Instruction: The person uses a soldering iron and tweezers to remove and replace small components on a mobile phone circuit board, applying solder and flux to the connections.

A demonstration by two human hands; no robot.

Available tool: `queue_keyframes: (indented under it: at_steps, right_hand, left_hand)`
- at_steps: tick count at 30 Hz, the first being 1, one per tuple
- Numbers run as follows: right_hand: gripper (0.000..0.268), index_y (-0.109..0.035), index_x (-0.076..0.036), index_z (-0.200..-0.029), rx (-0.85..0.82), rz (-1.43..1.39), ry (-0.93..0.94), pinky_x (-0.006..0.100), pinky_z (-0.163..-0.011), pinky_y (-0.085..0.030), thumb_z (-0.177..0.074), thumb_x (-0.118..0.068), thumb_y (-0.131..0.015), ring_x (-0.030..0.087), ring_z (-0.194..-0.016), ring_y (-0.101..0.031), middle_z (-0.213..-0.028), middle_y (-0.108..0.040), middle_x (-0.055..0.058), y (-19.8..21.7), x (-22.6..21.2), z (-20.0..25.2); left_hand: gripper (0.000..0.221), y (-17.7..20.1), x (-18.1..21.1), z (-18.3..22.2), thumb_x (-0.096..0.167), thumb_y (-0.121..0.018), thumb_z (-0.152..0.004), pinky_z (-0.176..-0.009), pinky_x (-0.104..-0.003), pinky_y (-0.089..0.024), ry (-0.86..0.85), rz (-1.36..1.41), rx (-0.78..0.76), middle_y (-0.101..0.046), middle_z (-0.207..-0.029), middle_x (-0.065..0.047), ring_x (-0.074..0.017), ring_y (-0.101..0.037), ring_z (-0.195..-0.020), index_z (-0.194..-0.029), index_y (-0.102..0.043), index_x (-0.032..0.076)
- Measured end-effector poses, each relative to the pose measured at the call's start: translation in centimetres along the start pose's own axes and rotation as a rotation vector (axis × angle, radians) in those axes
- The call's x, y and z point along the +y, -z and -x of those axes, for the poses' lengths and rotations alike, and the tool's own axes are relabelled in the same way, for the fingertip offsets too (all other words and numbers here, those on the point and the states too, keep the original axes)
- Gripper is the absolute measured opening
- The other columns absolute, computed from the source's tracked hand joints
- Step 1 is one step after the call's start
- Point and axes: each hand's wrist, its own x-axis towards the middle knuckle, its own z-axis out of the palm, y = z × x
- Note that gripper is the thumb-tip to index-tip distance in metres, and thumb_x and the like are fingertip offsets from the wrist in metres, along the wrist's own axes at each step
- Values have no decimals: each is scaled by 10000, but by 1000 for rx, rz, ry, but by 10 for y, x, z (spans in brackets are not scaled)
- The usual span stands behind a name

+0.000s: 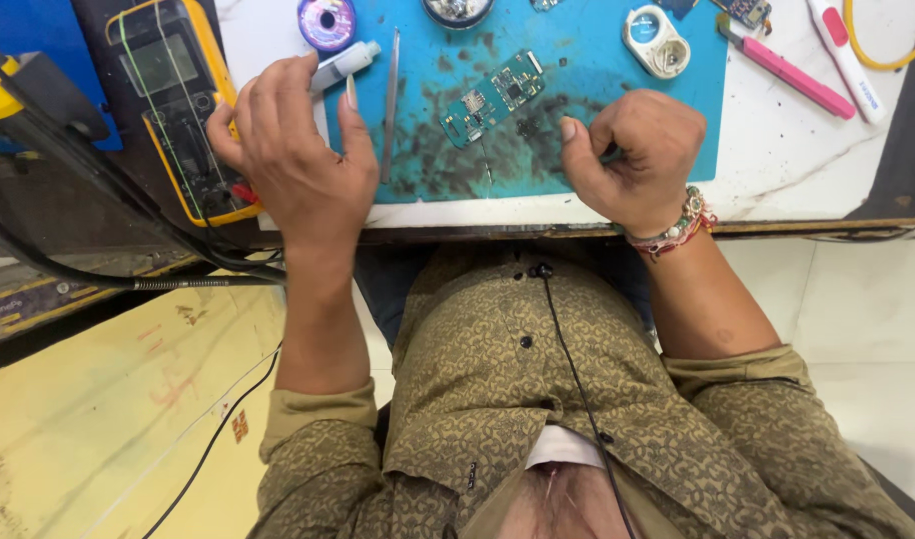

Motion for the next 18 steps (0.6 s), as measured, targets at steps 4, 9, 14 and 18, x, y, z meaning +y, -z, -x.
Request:
queue_keyframes:
  at_steps: [4, 9, 14, 18]
  right_hand:
    - [242, -598, -62, -840, 65, 56, 15, 328, -587, -428, -977, -27, -795, 225, -634, -608, -761, -630, 76, 1, 2, 0]
    - [193, -682, 3, -1185, 147, 337, -171, 356, -838, -508, -1011, -81, -674, 245, -946, -644, -1081, -674, 113, 35, 12, 10]
    - [223, -685, -13, -1190, -34, 696, -187, 431, -1042, -407, -976, -70, -665, 337, -1184, -535, -1230, -641, 151, 80, 28, 21]
    - [72, -689, -43, -1127, -20, 778, -199, 433, -973, -417, -1066, -79, -679, 322, -1108, -566, -1162, -682, 108, 85, 35, 28]
  left_hand:
    - [354, 3, -9, 0, 189, -611, -1075, -1232, -622, -165, -35, -42, -79, -633, -1381, -116, -311, -556, -1364, -1389, -559, 35]
    - [362, 1, -12, 2, 228, -677, -1058, -1207, -626, -195, 43, -50, -116, -630, -1197, -110, -310, -575, -1191, -1357, -638, 28]
    - [274, 4, -10, 5, 221, -696, -1069, -1161, -543, -297, 20, -43, -19, -630, -1144, -100, -295, -592, -1134, -1277, -692, 42]
    - [277, 2, 8, 18, 226, -677, -1094, -1082, -459, -361, 8, 121, 54, -643, -1168, -99, -282, -603, -1128, -1300, -675, 41]
